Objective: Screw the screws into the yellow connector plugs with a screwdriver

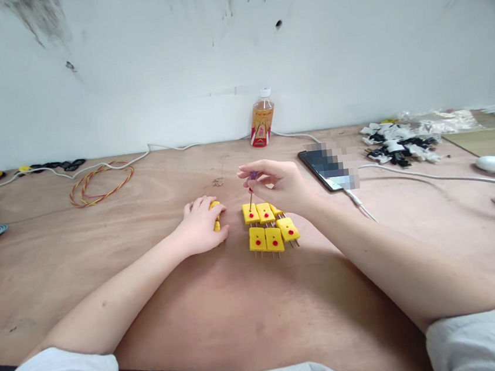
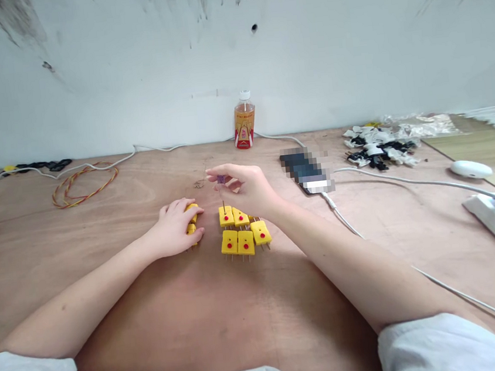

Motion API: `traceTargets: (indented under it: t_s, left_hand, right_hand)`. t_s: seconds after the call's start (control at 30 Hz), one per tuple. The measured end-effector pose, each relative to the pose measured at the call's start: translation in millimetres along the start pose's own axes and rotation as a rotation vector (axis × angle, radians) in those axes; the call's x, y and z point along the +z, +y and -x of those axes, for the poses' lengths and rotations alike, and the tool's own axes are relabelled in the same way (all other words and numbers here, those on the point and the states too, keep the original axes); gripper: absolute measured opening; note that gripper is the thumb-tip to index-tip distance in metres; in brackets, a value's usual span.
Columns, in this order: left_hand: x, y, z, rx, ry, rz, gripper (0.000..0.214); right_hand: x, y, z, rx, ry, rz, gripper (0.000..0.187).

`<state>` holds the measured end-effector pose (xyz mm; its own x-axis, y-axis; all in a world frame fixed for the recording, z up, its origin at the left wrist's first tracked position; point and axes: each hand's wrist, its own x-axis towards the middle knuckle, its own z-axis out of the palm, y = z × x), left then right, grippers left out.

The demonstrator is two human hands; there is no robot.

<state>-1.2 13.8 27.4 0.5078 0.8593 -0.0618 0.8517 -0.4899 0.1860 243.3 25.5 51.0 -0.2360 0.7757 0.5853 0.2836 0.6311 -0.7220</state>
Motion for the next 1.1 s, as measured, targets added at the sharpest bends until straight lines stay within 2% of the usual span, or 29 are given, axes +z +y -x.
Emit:
traceTargets:
  t_s: [0.1,0.33,0.47,0.7,0.83,1.0,1.1]
  left_hand:
    - [-0.9,3,0,-0.001,-0.017,-0.014,0.046]
    - [1.4,19,-4,0.058,0.056,0.012,0.043]
    - [-0.3,26,-12,0.090,0.050,0.039,0.045]
    - [-9.7,22,-18,0.185,0.009,0.012,0.044]
    - [-7.9,22,-23,0.194,0.031,0.014,0.044]
    - [-4.3,22,-31,0.248,0.048,0.057,0.034]
    - [-3.9,22,-33,0.280,0.059,0.067,0.028]
  right_hand:
    - [1,1,0,-0.002,0.001,0.000,0.033]
    - [3,9,-1,0.003,0.039,0.030,0.031]
    - [3,9,-3,0.014,0.057,0.035,0.031]
    - [5,5,-3,0.000,0.036,0.028,0.026]
    - [5,3,-2,-0.049,-0.011,0.059,0.024]
    - [7,3,-2,-0.150,-0.018,0.082,0.027]
    - [10,3,-1,-0.160,-0.038,0.110,0.030]
